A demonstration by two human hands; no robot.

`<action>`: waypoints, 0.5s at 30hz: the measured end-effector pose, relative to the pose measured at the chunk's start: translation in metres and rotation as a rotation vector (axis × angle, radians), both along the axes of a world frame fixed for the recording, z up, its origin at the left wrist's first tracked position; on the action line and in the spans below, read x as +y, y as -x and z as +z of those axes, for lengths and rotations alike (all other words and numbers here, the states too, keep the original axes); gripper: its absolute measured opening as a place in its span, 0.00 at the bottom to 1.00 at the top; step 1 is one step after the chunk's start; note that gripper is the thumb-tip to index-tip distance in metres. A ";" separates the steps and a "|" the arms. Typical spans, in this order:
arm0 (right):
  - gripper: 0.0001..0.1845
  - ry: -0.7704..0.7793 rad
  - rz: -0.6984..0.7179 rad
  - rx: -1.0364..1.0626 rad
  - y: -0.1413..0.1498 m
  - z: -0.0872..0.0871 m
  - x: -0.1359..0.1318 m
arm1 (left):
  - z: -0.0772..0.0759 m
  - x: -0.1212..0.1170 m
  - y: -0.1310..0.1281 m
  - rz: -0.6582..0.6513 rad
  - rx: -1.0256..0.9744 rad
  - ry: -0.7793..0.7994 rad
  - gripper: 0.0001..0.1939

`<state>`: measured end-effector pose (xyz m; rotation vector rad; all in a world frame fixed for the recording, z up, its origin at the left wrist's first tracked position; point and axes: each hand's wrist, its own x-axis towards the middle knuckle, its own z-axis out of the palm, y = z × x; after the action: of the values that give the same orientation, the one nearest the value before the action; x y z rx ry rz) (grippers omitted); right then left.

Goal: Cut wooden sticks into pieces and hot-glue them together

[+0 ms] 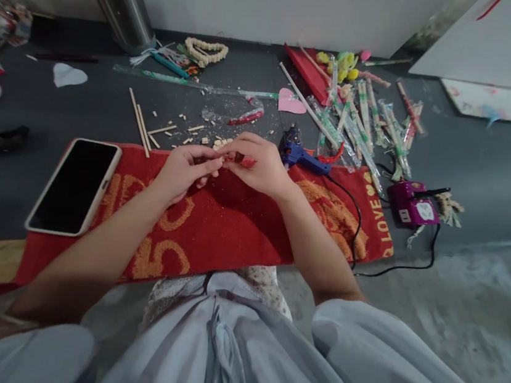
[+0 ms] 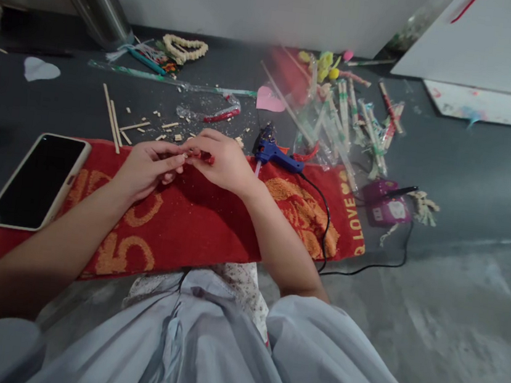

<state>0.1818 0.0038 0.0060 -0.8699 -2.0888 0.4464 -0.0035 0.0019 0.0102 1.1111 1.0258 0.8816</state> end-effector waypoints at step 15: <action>0.17 0.228 0.020 0.195 0.001 0.004 -0.001 | 0.003 0.000 0.001 0.043 -0.011 -0.071 0.15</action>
<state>0.1804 0.0025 0.0099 -0.8972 -1.8933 0.7614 -0.0046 0.0019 0.0127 1.1461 1.0192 0.9632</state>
